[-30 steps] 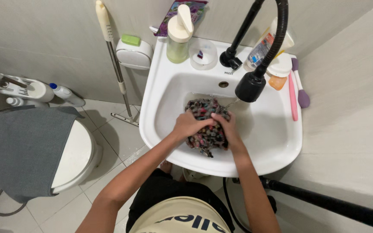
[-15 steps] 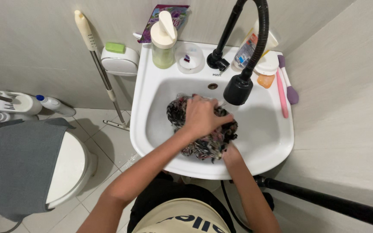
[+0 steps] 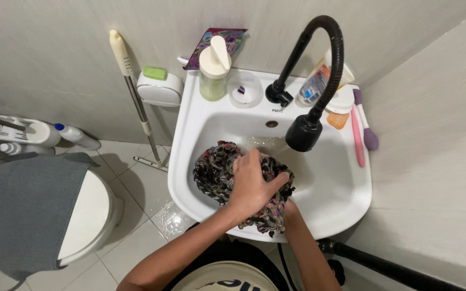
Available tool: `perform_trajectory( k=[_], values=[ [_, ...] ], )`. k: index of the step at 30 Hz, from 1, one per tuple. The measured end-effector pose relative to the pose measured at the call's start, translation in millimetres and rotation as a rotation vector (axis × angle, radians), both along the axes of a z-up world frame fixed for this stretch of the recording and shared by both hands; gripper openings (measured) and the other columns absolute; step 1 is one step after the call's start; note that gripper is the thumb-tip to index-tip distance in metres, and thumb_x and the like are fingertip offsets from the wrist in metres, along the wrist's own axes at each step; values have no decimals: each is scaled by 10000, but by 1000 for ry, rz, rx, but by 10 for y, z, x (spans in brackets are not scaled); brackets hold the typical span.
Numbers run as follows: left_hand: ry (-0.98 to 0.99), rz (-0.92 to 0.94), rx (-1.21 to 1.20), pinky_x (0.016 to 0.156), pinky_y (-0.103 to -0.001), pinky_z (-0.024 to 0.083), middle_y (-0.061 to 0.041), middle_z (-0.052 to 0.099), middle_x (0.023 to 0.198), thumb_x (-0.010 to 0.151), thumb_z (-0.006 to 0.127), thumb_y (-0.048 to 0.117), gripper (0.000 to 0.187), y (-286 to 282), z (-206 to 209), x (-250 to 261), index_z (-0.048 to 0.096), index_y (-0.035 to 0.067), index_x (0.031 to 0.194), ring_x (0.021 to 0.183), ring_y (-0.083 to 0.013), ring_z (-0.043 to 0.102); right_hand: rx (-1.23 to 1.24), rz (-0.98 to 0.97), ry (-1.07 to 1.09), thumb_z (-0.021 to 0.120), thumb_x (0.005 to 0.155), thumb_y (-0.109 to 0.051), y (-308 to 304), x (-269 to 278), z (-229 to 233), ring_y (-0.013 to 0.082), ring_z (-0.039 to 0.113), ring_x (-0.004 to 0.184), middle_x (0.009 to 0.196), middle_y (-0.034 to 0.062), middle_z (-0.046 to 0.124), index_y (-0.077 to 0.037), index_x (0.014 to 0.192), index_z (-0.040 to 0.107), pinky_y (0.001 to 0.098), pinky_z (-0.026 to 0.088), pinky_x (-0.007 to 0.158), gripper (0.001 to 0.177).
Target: The person washes a patterned rug by hand in a sink, wrings it out, and places it on a gray mat on the toilet lid. They then move the gray mat to the floor and wash their hands in the sink.
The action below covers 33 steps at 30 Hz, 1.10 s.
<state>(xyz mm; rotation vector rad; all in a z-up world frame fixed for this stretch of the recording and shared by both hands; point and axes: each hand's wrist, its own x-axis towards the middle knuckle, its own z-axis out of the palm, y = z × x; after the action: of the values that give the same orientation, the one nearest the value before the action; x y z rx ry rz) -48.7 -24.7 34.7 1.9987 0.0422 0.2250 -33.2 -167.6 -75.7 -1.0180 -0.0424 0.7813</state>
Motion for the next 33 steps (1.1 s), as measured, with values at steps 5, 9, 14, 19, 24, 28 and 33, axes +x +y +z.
perform_trajectory(
  k=[5, 9, 14, 19, 24, 28, 33],
  values=[
    [74, -31, 83, 987, -505, 359, -242, 657, 957, 812, 778, 396, 561, 81, 90, 121, 546, -47, 1065, 980, -399, 598, 488, -168, -7, 482, 1102, -260, 363, -71, 303, 291, 578, 1317, 1421, 179, 547, 18, 1494, 417, 421, 490, 1120, 485],
    [115, 29, 15, 833, -498, 442, -228, 638, 708, 895, 709, 383, 454, 167, -86, 267, 523, -28, 946, 739, -408, 620, 355, -201, 43, 484, 1098, -270, 423, 38, 56, 283, 581, 1286, 1396, 171, 555, 10, 1475, 429, 415, 491, 1092, 473],
    [34, 215, -238, 655, -459, 482, -206, 584, 671, 949, 616, 321, 342, 337, -568, 366, 499, 2, 908, 632, -367, 596, 70, -164, 158, 487, 1094, -281, 419, 174, -497, 272, 585, 1248, 1364, 161, 564, 2, 1452, 444, 408, 493, 1056, 458],
    [-19, 261, -289, 628, -457, 477, -223, 528, 666, 980, 582, 298, 349, 354, -697, 271, 457, -11, 877, 598, -382, 517, -2, -124, 182, 489, 1090, -293, 406, 255, -699, 262, 589, 1210, 1332, 151, 574, -7, 1429, 459, 400, 495, 1020, 444],
    [-54, 291, -262, 617, -464, 450, -224, 524, 653, 978, 558, 294, 321, 378, -679, 204, 454, 0, 904, 588, -377, 522, -27, -121, 186, 492, 1086, -305, 382, 175, -719, 251, 593, 1172, 1300, 141, 584, -16, 1405, 474, 393, 497, 985, 431],
    [-76, 301, -250, 608, -471, 433, -221, 518, 653, 1001, 544, 296, 324, 388, -667, 157, 447, 2, 905, 586, -372, 515, -56, -128, 180, 494, 1082, -314, 350, 148, -732, 243, 596, 1141, 1274, 133, 592, -23, 1387, 486, 387, 499, 956, 421],
    [-112, 297, -272, 614, -464, 446, -202, 530, 651, 1010, 527, 293, 318, 396, -652, 119, 441, 7, 901, 583, -340, 540, -90, -127, 174, 496, 1078, -326, 340, 159, -769, 233, 600, 1103, 1242, 123, 602, -32, 1363, 501, 379, 501, 920, 410]
  ],
)
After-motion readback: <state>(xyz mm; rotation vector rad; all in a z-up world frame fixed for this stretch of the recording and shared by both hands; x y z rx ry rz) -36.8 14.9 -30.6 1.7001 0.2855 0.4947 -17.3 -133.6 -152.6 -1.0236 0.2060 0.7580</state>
